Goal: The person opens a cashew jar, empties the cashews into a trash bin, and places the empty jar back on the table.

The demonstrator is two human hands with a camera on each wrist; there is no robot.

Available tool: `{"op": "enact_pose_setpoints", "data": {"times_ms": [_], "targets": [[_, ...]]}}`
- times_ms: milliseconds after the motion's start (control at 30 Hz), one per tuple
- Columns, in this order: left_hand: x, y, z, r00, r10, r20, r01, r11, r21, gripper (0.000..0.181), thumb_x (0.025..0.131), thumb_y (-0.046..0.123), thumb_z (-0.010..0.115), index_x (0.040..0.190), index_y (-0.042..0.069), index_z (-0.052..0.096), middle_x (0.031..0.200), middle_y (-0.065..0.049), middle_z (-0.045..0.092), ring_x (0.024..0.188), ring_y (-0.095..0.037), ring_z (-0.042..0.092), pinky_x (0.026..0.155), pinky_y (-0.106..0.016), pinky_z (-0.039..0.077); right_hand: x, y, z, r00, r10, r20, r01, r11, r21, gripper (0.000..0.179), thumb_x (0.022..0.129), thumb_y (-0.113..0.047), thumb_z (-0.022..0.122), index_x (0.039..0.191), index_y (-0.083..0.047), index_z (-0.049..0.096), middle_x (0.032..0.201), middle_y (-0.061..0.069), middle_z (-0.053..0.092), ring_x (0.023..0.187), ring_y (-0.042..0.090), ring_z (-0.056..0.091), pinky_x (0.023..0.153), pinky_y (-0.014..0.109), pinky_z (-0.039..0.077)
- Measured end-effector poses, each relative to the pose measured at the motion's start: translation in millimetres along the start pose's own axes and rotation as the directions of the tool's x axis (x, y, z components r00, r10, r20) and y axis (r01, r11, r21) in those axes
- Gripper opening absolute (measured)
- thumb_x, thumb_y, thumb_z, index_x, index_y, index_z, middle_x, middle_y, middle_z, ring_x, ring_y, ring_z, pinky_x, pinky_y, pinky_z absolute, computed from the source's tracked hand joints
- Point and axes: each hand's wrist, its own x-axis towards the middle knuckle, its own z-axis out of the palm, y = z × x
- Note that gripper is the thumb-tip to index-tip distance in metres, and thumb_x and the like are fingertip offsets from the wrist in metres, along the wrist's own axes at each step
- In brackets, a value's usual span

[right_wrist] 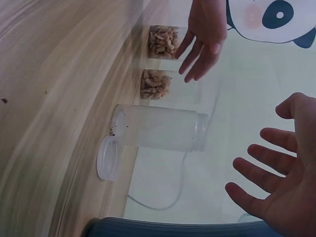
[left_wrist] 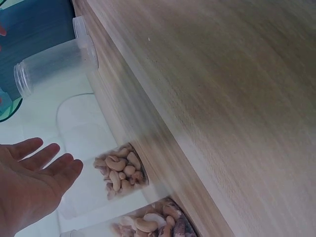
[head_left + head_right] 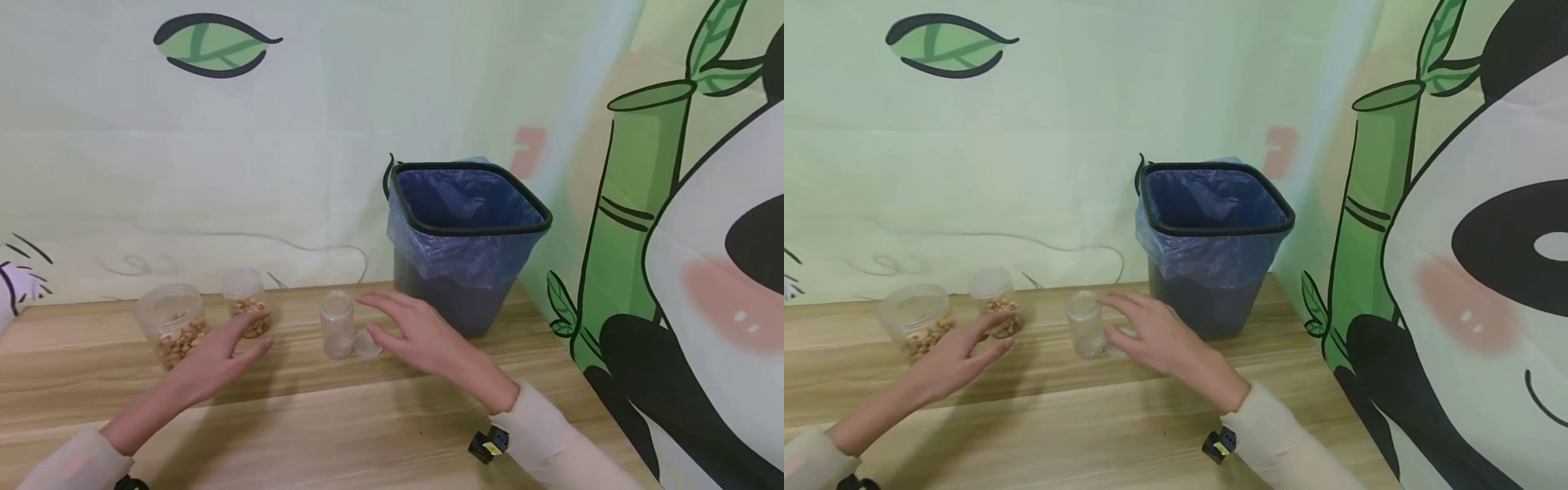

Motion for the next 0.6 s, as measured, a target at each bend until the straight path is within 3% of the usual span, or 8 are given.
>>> {"op": "enact_pose_setpoints", "data": {"times_ms": [433, 600], "targets": [[0.2, 3.1, -1.5, 1.0, -0.011, 0.016, 0.01, 1.0, 0.007, 0.065, 0.106, 0.045, 0.05, 0.152, 0.0, 0.041, 0.15, -0.028, 0.046, 0.137, -0.052, 0.041, 0.104, -0.069, 0.036, 9.8, -5, -9, 1.0, 0.017, -0.001, -0.017, 1.0, -0.008, 0.047, 0.105, -0.032, 0.055, 0.149, -0.018, 0.052, 0.15, 0.002, 0.053, 0.14, 0.019, 0.047, 0.114, 0.04, 0.04], [2.1, 4.1, -0.9, 0.999, -0.04, 0.036, 0.039, 0.999, 0.016, 0.071, 0.105, 0.051, 0.048, 0.153, -0.001, 0.039, 0.151, -0.029, 0.045, 0.137, -0.051, 0.041, 0.104, -0.069, 0.037, 12.6, -5, -9, 1.0, 0.016, 0.004, -0.016, 1.0, -0.012, 0.048, 0.105, -0.032, 0.055, 0.15, -0.017, 0.051, 0.152, 0.003, 0.052, 0.141, 0.019, 0.046, 0.115, 0.04, 0.038]]}}
